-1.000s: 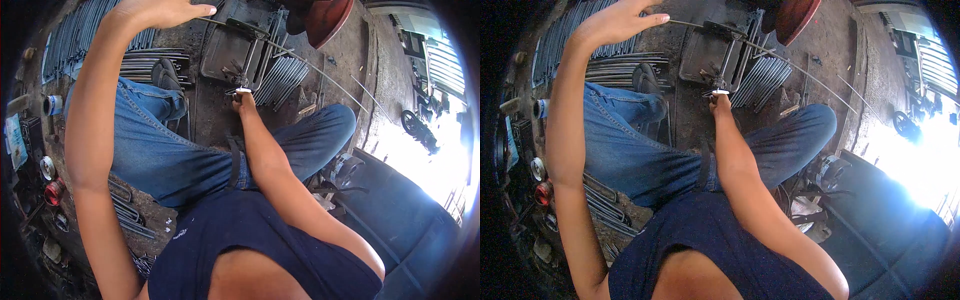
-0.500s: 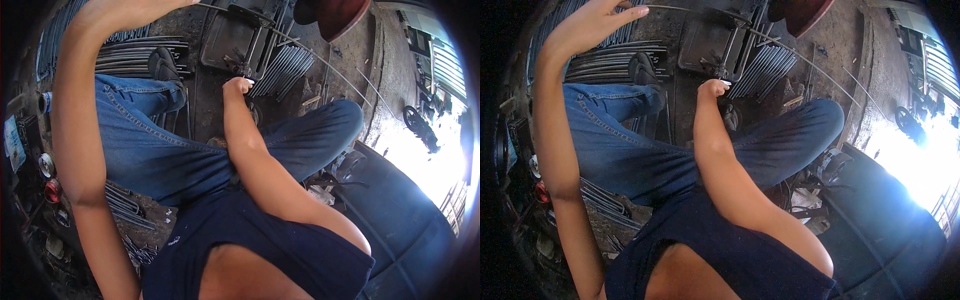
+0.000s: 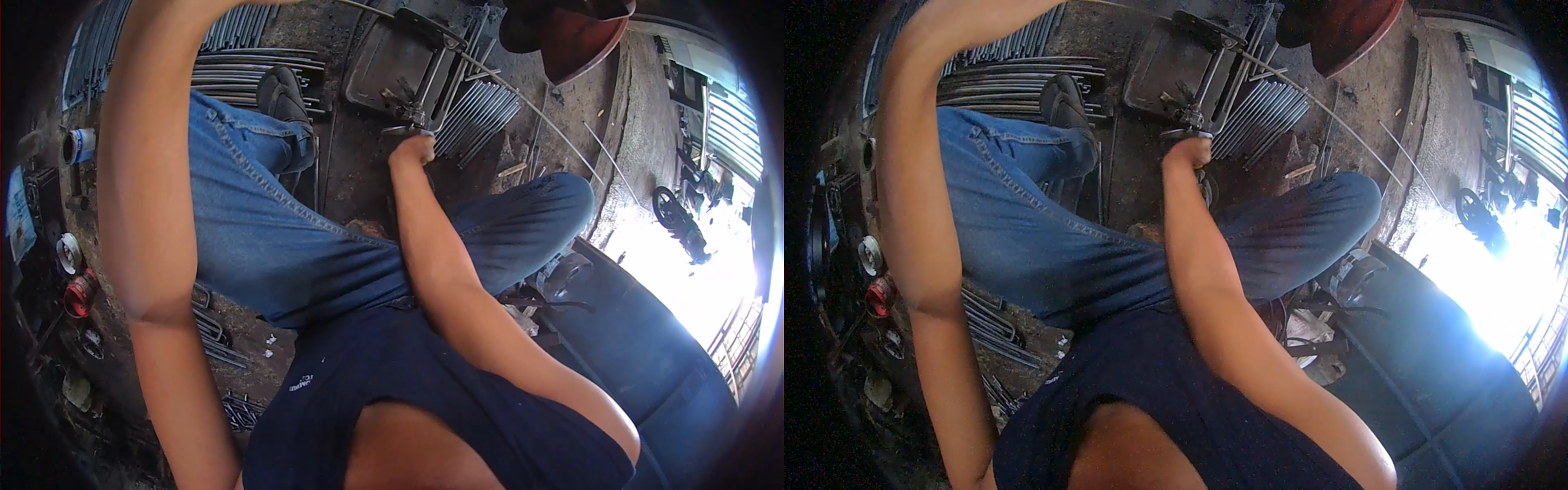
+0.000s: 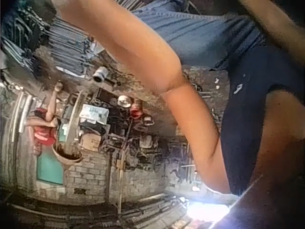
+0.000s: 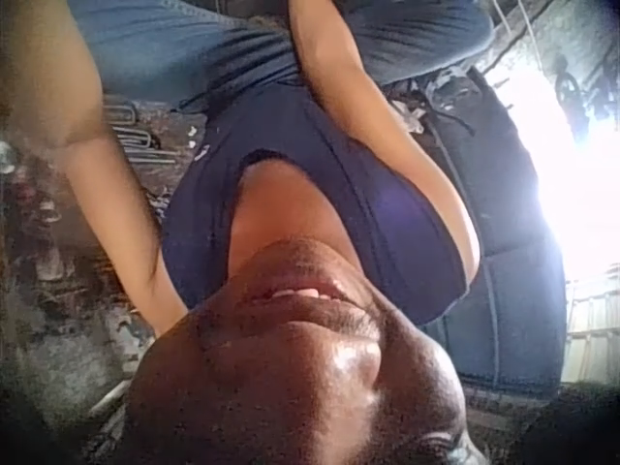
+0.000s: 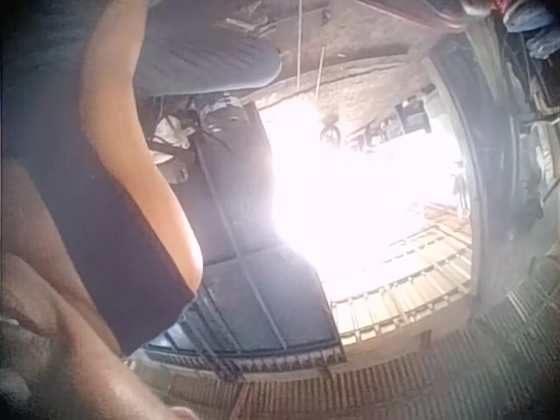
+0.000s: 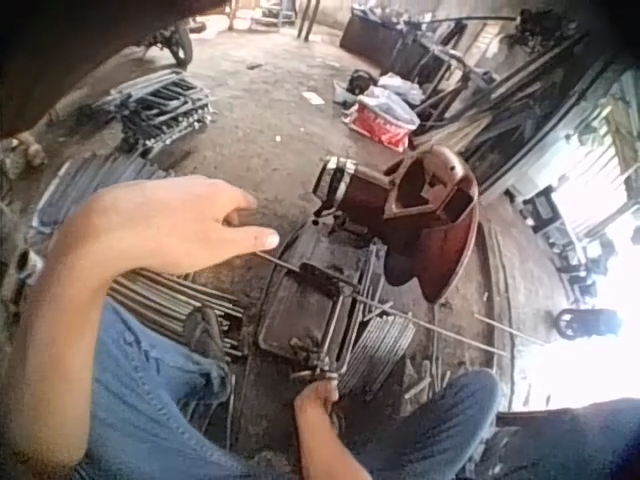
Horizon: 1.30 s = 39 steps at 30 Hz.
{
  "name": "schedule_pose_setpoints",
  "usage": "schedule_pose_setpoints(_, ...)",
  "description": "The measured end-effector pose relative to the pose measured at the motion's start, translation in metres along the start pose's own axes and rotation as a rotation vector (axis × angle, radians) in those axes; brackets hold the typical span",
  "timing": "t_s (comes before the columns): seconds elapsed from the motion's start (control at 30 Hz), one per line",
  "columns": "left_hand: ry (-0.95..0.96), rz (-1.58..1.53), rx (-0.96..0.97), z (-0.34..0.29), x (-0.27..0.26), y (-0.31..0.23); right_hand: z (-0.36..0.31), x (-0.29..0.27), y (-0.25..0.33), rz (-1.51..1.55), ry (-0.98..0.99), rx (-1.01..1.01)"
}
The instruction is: The person cuts metal rods to length using a circular chop saw.
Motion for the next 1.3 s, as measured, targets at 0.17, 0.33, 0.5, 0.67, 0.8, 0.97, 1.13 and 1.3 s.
schedule_pose_setpoints(0.17,-0.13,0.04,0.015,0.008,0.013,-0.005,-0.05,0.007,-0.016,0.418,0.329,-0.17)
schedule_pose_setpoints(0.33,-0.079,0.05,0.194,0.013,0.023,0.0,0.013,-0.012,-0.022,0.618,0.466,0.507)
schedule_pose_setpoints(0.5,-0.119,0.045,0.163,0.024,0.031,-0.002,0.023,-0.007,-0.01,0.371,0.535,0.369)
schedule_pose_setpoints(0.67,-0.06,0.055,0.088,0.025,0.023,-0.005,-0.004,-0.021,0.0,0.09,0.181,-0.372)
schedule_pose_setpoints(0.8,-0.034,0.075,0.094,0.025,0.021,-0.013,-0.033,-0.021,0.006,0.026,0.089,-0.548)
schedule_pose_setpoints(0.97,-0.026,0.103,0.107,0.021,0.022,-0.019,-0.115,0.007,-0.026,-0.287,1.032,-0.849)
schedule_pose_setpoints(1.13,-0.078,0.095,0.14,0.023,0.024,-0.019,-0.066,-0.002,-0.038,-0.593,0.919,-0.33)
schedule_pose_setpoints(1.3,0.007,0.099,0.048,0.028,0.02,-0.02,-0.021,-0.041,-0.008,-0.084,0.095,0.031)
Point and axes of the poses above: each hand's wrist, its own z-axis towards the middle knuckle, its own x-axis out of the palm, y = z × x, the point moved 2 cm from there along z, towards the middle knuckle, and after that the axes turned 4 degrees about y, right-handed, at the moved point
